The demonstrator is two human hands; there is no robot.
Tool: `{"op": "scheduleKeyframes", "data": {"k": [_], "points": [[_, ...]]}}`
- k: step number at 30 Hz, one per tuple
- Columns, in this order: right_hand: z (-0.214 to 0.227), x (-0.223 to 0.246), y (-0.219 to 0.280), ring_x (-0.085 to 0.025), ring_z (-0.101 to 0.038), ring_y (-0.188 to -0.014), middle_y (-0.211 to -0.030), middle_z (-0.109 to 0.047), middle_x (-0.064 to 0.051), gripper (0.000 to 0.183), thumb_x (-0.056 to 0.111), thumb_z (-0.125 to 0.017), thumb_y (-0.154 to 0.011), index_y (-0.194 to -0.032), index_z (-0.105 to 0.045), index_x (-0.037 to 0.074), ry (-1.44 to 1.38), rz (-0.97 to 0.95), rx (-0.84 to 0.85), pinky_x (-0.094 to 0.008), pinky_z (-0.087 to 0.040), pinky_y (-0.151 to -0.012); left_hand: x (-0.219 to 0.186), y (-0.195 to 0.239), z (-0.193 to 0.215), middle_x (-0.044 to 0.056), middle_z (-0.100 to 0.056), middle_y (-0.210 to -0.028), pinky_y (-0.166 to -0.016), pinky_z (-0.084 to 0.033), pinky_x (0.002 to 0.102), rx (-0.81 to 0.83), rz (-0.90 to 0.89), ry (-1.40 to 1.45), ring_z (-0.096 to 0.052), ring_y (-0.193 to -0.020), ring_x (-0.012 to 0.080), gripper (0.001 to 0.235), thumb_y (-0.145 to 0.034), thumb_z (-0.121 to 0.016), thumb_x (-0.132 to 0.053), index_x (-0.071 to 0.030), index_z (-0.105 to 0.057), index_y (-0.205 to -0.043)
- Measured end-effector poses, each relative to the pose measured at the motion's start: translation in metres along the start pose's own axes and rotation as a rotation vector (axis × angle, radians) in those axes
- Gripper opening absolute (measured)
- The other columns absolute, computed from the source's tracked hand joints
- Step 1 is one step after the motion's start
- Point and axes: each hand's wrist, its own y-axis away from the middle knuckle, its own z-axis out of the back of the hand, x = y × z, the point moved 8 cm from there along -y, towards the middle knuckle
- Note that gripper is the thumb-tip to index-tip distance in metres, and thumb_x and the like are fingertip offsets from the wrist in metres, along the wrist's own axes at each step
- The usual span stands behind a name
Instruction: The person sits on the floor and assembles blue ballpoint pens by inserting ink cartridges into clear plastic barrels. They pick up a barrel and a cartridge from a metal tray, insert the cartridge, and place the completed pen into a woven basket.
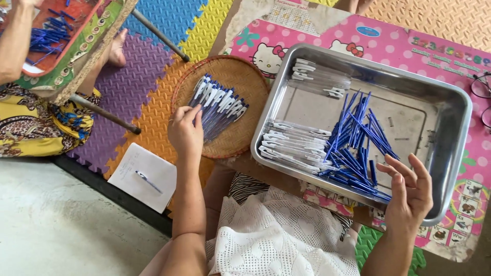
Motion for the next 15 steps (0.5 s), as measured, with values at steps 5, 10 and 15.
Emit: {"op": "scheduleKeyframes", "data": {"k": [5, 10, 15], "points": [[0.003, 0.002, -0.001, -0.032, -0.072, -0.114, -0.133, -0.067, -0.023, 0.041, 0.009, -0.052, -0.116, -0.155, -0.046, -0.002, -0.013, 0.026, -0.028, -0.042, -0.063, -0.104, -0.007, -0.003, 0.005, 0.0, -0.071, -0.105, -0.066, -0.055, 0.041, -0.069, -0.028, 0.011, -0.07, -0.086, 0.0238, 0.021, -0.097, -0.087, -0.01, -0.016, -0.086, -0.116], [0.016, -0.011, 0.004, -0.033, -0.075, -0.096, -0.118, -0.07, -0.028, 0.035, 0.009, -0.054, -0.112, -0.143, -0.053, -0.006, -0.063, 0.022, -0.189, -0.044, -0.061, -0.095, -0.075, -0.011, -0.008, -0.003, -0.069, -0.108, -0.084, -0.056, 0.038, -0.019, -0.116, 0.139, -0.07, -0.098, 0.0234, 0.024, -0.1, -0.082, -0.019, -0.023, -0.082, -0.123], [0.02, -0.006, 0.006, -0.036, -0.077, -0.087, -0.105, -0.073, -0.033, 0.026, 0.001, -0.055, -0.107, -0.13, -0.061, -0.011, -0.07, 0.048, -0.27, -0.047, -0.06, -0.09, -0.202, 0.01, -0.085, -0.008, -0.069, -0.101, -0.09, -0.055, 0.033, 0.195, -0.458, 0.398, -0.069, -0.098, 0.0184, 0.026, -0.093, -0.08, -0.022, -0.035, -0.079, -0.115]]}}
